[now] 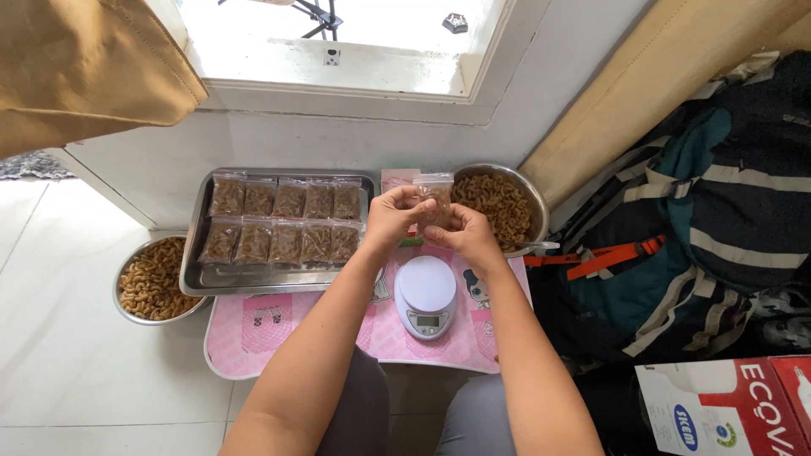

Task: Weighing dry food portions and putting them into small plastic bags using a spoon and a digital scale.

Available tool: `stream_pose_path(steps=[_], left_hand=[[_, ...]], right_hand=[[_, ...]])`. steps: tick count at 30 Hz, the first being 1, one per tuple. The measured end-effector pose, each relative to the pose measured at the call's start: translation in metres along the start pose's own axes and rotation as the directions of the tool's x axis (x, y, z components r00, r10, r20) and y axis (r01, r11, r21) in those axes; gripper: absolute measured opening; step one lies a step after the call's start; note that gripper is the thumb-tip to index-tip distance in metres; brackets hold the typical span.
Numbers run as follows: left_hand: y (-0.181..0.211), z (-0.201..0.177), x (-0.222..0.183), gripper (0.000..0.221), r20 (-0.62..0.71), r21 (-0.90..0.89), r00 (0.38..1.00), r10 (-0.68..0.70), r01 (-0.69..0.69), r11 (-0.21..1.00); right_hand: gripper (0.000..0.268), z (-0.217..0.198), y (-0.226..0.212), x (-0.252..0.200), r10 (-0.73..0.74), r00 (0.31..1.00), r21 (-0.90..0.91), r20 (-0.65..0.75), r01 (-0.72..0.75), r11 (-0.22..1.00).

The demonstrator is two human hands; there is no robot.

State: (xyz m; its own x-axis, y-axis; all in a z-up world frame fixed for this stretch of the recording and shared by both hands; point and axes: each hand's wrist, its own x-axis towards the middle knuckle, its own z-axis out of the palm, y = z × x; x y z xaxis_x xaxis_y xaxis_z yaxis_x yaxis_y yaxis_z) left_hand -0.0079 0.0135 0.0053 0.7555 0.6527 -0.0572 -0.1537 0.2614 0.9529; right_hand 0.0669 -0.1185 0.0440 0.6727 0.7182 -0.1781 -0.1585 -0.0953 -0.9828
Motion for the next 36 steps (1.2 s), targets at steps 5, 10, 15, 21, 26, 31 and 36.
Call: stream_pose_path(steps=[5, 10, 15, 21, 26, 31, 36], left_hand=[[0.018, 0.007, -0.014, 0.034, 0.014, 0.008, 0.999, -0.04, 0.04, 0.999], [-0.001, 0.001, -0.002, 0.034, 0.007, 0.011, 0.999, -0.033, 0.033, 0.999], [-0.014, -0.005, 0.008, 0.031, -0.029, 0.004, 0.999, -0.027, 0.027, 1.0], [-0.025, -0.009, 0.017, 0.032, -0.014, -0.138, 0.999, -0.038, 0.036, 0.99], [-0.014, -0.006, 0.01, 0.033, 0.004, -0.155, 1.0, -0.026, 0.026, 0.988], [-0.005, -0.005, 0.002, 0.037, -0.007, -0.144, 0.999, -0.035, 0.034, 0.989], [0.005, -0.003, -0.004, 0.038, -0.012, -0.076, 1.0, -0.026, 0.025, 0.997]], right_hand=[[0.031, -0.007, 0.013, 0.01, -0.006, 1.0, 0.001, -0.018, 0.006, 1.0], [0.028, -0.011, 0.033, 0.024, -0.032, 0.999, -0.029, -0.014, 0.032, 0.999], [0.024, -0.005, 0.029, 0.022, -0.082, 0.997, -0.105, -0.008, 0.08, 0.991], [0.024, -0.004, 0.031, 0.022, -0.091, 0.996, -0.113, -0.013, 0.089, 0.99], [0.025, -0.005, 0.039, 0.024, -0.068, 0.997, -0.017, -0.029, 0.067, 0.998], [0.021, 0.003, 0.027, 0.015, -0.075, 0.997, 0.003, -0.023, 0.076, 0.997], [0.02, 0.0, 0.029, 0.018, -0.104, 0.995, -0.079, -0.014, 0.102, 0.992]])
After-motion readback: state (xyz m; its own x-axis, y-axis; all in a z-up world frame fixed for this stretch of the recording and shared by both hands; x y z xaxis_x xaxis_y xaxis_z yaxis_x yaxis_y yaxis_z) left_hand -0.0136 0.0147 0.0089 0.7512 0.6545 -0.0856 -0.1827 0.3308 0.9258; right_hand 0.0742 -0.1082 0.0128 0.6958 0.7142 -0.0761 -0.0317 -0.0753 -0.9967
